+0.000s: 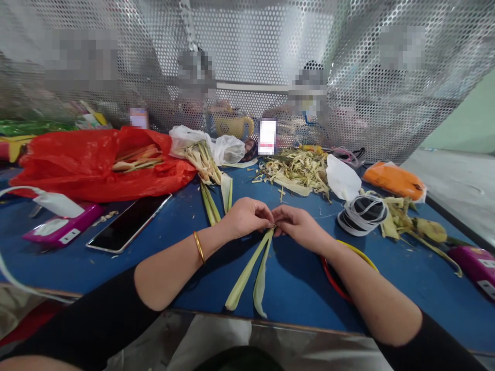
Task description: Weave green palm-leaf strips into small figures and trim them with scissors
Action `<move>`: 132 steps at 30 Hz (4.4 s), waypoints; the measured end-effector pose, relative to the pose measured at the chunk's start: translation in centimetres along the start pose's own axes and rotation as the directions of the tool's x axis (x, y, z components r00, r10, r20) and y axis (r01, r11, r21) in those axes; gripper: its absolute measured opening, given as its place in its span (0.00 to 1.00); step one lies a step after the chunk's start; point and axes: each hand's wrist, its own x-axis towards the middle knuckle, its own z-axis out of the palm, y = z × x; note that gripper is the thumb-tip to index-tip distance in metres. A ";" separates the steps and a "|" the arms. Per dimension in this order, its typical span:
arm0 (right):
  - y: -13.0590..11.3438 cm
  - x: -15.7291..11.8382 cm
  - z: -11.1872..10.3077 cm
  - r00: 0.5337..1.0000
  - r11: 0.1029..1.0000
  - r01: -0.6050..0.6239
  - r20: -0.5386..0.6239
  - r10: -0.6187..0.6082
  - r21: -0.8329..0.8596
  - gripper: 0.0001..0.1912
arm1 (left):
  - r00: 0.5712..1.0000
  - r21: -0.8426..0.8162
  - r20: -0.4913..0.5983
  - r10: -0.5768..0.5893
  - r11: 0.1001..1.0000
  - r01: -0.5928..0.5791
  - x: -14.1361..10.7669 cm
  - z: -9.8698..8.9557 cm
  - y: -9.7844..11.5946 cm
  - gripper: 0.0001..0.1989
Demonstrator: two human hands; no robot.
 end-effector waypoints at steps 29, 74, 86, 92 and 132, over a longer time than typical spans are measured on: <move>-0.4 0.1 -0.1 0.988 0.998 -0.069 -0.136 0.069 0.003 0.08 | 0.898 0.584 -0.172 0.404 0.777 -0.237 -0.7 0.9 -0.6 0.05; -1.4 -0.1 -0.2 0.943 0.949 -0.188 -0.223 0.246 0.251 0.05 | 0.888 0.373 -0.314 0.335 0.904 -0.209 -0.1 0.8 -0.8 0.04; -1.8 -0.3 0.1 0.958 0.957 -0.173 -0.186 0.218 0.231 0.06 | 0.888 0.310 -0.308 0.342 0.918 -0.246 -0.3 1.1 -0.7 0.03; -1.6 -0.2 0.1 0.953 0.958 -0.173 -0.208 0.222 0.228 0.09 | 0.896 0.293 -0.307 0.321 0.928 -0.232 -0.2 1.1 -0.8 0.06; -1.9 -0.4 0.6 0.996 0.995 0.000 -0.086 0.009 0.100 0.07 | 0.996 -0.403 -0.027 -0.090 0.913 0.072 0.3 1.2 -0.5 0.10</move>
